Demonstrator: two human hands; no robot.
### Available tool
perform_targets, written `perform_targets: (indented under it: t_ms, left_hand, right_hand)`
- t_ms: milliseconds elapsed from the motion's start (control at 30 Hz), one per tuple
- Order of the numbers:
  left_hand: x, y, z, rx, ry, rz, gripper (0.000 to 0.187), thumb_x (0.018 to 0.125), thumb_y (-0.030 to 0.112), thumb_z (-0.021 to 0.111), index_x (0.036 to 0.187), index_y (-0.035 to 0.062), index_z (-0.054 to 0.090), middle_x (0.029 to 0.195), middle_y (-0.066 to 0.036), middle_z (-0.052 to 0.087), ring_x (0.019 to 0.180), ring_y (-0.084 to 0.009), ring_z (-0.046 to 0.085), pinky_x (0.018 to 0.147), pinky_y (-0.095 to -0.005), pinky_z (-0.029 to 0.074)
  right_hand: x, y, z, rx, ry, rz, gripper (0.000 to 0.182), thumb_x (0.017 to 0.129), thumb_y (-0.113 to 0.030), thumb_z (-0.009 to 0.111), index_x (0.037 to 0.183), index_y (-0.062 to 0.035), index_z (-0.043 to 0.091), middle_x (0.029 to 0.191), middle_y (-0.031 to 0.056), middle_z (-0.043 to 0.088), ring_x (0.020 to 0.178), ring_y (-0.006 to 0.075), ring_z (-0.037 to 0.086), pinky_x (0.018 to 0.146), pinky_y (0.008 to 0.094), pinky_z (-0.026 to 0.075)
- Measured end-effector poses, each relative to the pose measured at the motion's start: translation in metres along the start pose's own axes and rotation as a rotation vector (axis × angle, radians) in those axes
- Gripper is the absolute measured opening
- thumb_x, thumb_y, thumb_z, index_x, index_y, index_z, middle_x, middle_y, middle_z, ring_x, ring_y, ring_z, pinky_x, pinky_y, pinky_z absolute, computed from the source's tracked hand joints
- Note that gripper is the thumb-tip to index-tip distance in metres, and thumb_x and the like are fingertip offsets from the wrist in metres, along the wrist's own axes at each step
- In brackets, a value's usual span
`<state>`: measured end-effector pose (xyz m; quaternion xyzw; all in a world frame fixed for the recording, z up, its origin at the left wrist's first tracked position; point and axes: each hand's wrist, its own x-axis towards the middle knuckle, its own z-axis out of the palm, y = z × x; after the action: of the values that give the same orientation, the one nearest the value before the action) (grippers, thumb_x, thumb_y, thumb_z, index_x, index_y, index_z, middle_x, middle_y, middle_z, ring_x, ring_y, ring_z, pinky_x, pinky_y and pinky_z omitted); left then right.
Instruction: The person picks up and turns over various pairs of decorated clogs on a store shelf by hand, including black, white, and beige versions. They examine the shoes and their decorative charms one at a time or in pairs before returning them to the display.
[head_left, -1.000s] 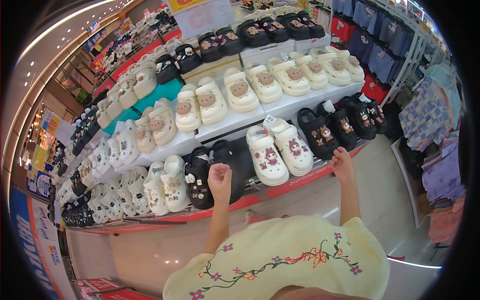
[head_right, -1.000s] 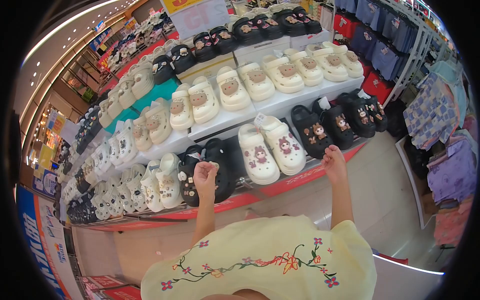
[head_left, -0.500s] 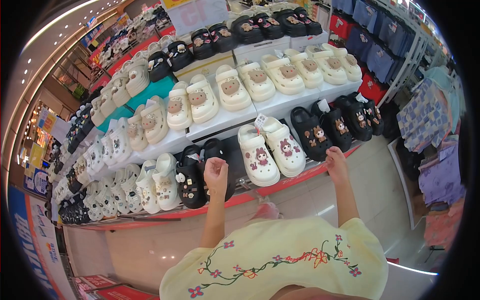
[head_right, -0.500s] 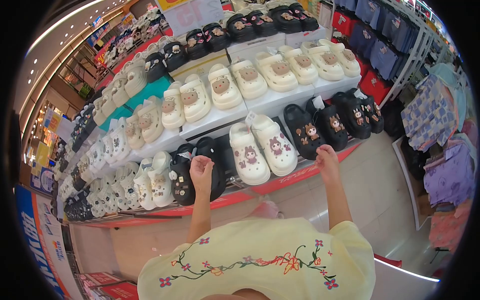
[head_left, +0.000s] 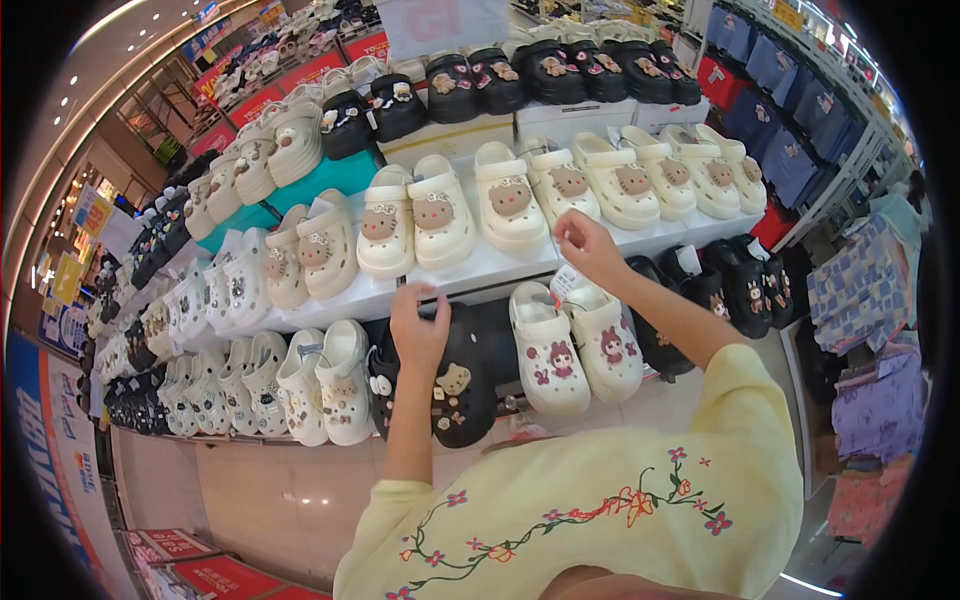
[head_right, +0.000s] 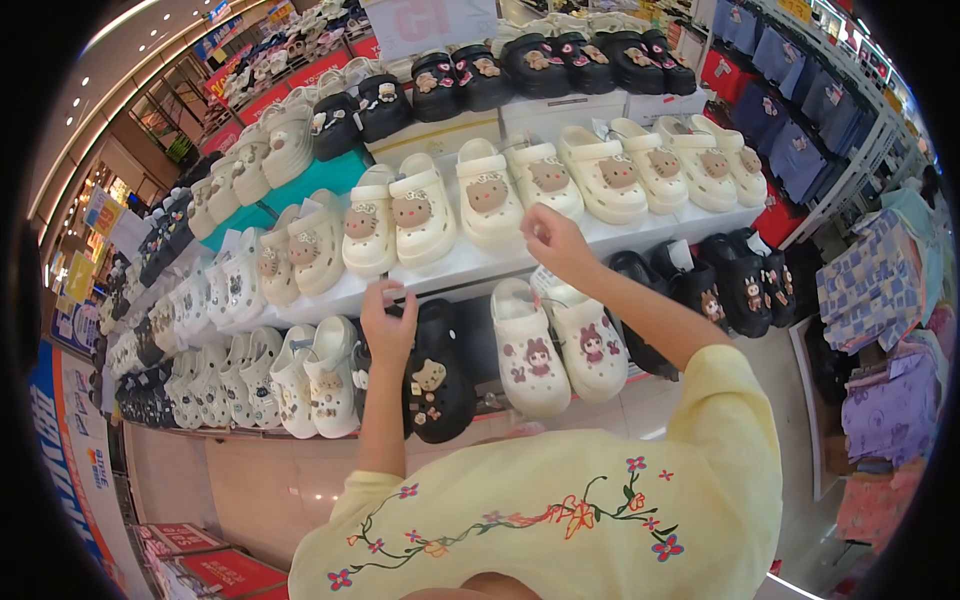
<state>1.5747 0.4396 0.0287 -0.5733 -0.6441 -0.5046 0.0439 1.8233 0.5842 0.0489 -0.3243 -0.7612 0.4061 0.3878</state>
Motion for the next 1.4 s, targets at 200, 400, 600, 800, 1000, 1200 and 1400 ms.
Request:
perform_targets:
  t_ms: [200,400,600,800,1000,1200,1400]
  left_hand:
    - [0.138,-0.021,0.043,0.162,-0.072,0.398,0.049,0.066,0.010,0.070,0.111,0.0051,0.050,0.112,-0.013,0.050,0.105,-0.0315,0.048,0.088,-0.0412,0.040]
    - [0.229,-0.059,0.101,0.309,-0.141,0.553,0.066,0.065,0.012,0.071,0.124,0.0058,0.044,0.121,-0.012,0.047,0.113,-0.0294,0.046,0.089,-0.0393,0.041]
    - [0.268,-0.074,0.158,0.419,-0.139,0.561,0.072,0.062,0.014,0.071,0.127,0.0078,0.041,0.125,-0.009,0.044,0.118,-0.0251,0.042,0.088,-0.0384,0.039]
    - [0.285,-0.088,0.192,0.542,-0.043,0.556,0.077,0.059,0.013,0.075,0.128,0.0108,0.041,0.125,-0.009,0.042,0.115,-0.0255,0.044,0.085,-0.0379,0.041]
    - [0.296,-0.096,0.201,0.507,-0.032,0.590,0.072,0.057,0.009,0.072,0.124,0.0129,0.045,0.123,-0.007,0.043,0.111,-0.0250,0.046,0.075,-0.0367,0.045]
    - [0.295,-0.083,0.192,0.508,-0.107,0.540,0.072,0.055,0.008,0.071,0.122,0.0127,0.045,0.123,-0.006,0.043,0.109,-0.0247,0.047,0.073,-0.0367,0.047]
    - [0.294,-0.083,0.195,0.529,-0.126,0.501,0.072,0.056,0.009,0.072,0.122,0.0128,0.045,0.125,-0.006,0.042,0.111,-0.0242,0.046,0.074,-0.0369,0.047]
  right_hand:
    - [0.114,0.016,0.005,-0.753,0.128,-0.497,0.043,0.072,-0.011,0.066,0.110,-0.0061,0.045,0.102,0.0137,0.049,0.088,0.0295,0.052,0.071,0.0390,0.045]
    - [0.209,0.022,-0.018,-0.772,0.192,-0.135,0.094,0.067,-0.023,0.074,0.138,-0.0093,0.014,0.119,0.0268,0.037,0.106,0.0450,0.046,0.088,0.0454,0.043]
    - [0.253,0.055,-0.003,-0.659,0.324,-0.044,0.102,0.064,-0.031,0.077,0.138,-0.0070,0.011,0.118,0.0307,0.038,0.103,0.0452,0.049,0.088,0.0449,0.044]
    - [0.286,0.072,0.016,-0.653,0.410,0.018,0.100,0.061,-0.031,0.080,0.135,-0.0063,0.017,0.119,0.0270,0.039,0.109,0.0438,0.045,0.091,0.0447,0.041]
    - [0.300,0.085,0.020,-0.638,0.497,-0.001,0.100,0.058,-0.031,0.081,0.133,-0.0037,0.020,0.119,0.0223,0.042,0.113,0.0395,0.043,0.095,0.0434,0.037]
    - [0.301,0.089,0.012,-0.547,0.451,-0.061,0.099,0.057,-0.029,0.082,0.131,0.0006,0.023,0.126,0.0218,0.040,0.119,0.0356,0.039,0.099,0.0403,0.034]
    - [0.299,0.093,0.011,-0.564,0.445,-0.052,0.102,0.062,-0.035,0.079,0.136,-0.0008,0.018,0.133,0.0230,0.036,0.124,0.0357,0.037,0.100,0.0394,0.034]
